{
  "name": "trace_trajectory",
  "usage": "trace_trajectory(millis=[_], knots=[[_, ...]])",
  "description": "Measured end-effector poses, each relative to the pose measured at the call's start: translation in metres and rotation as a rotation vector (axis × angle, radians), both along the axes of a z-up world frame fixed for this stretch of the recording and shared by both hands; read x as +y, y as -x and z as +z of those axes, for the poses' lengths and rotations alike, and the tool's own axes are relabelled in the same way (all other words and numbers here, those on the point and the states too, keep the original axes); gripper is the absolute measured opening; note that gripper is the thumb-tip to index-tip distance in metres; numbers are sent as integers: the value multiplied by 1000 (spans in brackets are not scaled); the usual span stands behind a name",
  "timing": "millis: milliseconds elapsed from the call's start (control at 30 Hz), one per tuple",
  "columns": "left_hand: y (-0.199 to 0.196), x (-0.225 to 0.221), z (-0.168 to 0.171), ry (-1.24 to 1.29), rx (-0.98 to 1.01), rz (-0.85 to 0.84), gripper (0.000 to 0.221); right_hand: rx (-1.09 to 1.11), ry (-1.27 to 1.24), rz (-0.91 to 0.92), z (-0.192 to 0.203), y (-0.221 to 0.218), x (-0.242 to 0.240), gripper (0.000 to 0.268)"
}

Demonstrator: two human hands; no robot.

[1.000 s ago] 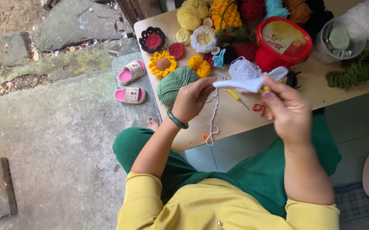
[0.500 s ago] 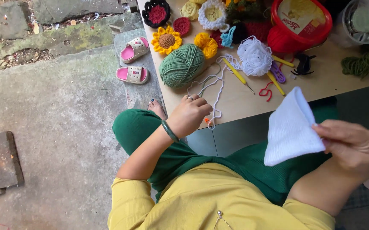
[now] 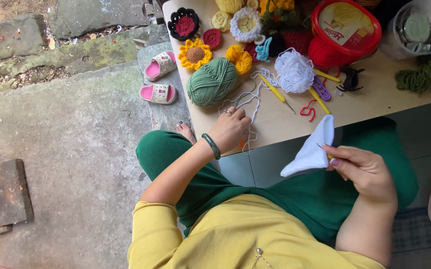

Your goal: Crocheting a white fabric piece using a crochet hook and yarn.

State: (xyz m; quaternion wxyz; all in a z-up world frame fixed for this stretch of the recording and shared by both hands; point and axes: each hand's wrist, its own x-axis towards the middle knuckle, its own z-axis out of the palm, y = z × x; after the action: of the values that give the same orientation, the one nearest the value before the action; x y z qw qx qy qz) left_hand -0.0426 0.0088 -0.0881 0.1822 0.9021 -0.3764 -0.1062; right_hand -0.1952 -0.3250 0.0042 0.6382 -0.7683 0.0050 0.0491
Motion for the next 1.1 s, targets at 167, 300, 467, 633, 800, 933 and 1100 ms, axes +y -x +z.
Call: trace_trajectory(millis=[167, 300, 467, 633, 800, 933, 1100], knots=[[-18, 1, 49, 342, 68, 46, 6, 101, 47, 39, 27, -23, 25, 37], [-24, -11, 103, 814, 469, 160, 11, -38, 180, 177, 40, -51, 45, 40], [-17, -35, 80, 1351, 865, -29, 4, -187, 71, 97, 35, -76, 84, 32], [-17, -35, 66, 1398, 813, -222, 3, -190, 7, 25, 23, -78, 101, 33], [-17, -31, 66, 1332, 698, -242, 3, -253, 87, -17, 21, -76, 107, 35], [-18, -28, 60, 1294, 659, -235, 4, -285, 82, -26, 12, -71, 106, 41], [-18, -30, 65, 1290, 571, -194, 6, -441, 257, -22, 21, -73, 113, 34]])
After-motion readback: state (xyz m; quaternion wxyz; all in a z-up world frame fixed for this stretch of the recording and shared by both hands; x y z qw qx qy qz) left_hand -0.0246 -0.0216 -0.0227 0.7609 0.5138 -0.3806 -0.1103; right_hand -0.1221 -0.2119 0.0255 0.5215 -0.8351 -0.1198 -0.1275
